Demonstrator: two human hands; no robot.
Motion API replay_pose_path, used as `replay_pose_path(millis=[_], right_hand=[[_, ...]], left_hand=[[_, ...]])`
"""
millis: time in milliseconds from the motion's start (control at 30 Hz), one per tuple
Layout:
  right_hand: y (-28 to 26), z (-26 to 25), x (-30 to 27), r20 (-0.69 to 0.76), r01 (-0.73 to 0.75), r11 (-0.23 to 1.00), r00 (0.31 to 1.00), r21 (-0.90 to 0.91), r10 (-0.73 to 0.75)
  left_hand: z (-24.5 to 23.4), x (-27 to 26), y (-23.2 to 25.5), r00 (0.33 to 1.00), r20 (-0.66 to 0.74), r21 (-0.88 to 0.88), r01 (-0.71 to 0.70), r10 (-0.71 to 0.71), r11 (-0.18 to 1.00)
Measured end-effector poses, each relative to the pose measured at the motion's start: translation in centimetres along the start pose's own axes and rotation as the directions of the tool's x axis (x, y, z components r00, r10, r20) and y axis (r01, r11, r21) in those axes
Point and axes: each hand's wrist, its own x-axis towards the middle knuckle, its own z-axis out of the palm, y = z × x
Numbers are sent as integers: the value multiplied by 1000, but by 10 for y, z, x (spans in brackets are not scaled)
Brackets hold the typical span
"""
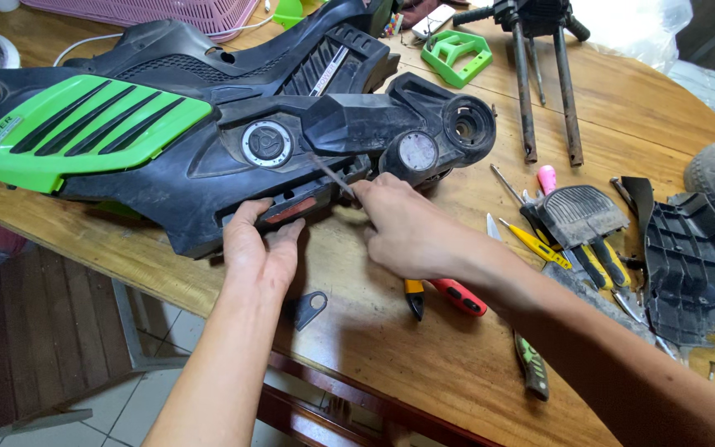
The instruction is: The person cleans a black motorcycle body panel with a brush, then attaches a green and black side cover to it. They use a screwdriver and a wrench to fasten screws and tighten bolts on the assembly.
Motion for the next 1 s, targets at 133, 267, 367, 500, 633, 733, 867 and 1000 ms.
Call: replay_pose_path(millis=[133, 267, 367, 500, 633, 733, 867, 1000], right_hand=[[-15, -13, 0, 78, -135, 982, 986, -129, 145], [-38, -25, 8, 153, -309, 925, 926, -221, 346], [-42, -25, 12, 75, -304, 930, 943, -205, 325], [-33, -20, 15, -89, -118, 980, 991, -163, 104], [-29, -24, 14, -182, -182, 979, 970, -90, 163], [-35, -27, 13, -299, -388, 916, 866, 102, 400], [-46, -28, 11, -500, -241, 970, 843, -21, 199], [-51, -27, 9, -580, -34, 989, 813, -146, -57]], left_hand=[[-2, 2, -2, 1000, 11, 29, -12, 12, 999], [-3, 4, -2, 999, 41, 37, -9, 8, 999], [-3, 5, -2, 1000, 18, 23, -6, 5, 1000], [0, 2, -2, 1000, 22, 27, -2, 1, 1000], [3, -5, -1, 1000, 13, 39, -4, 3, 999], [6, -9, -1, 1000, -13, 35, -14, 14, 999], [6, -10, -1, 1000, -1, 13, -14, 14, 1000], [6, -10, -1, 1000, 28, -3, 11, -11, 1000]])
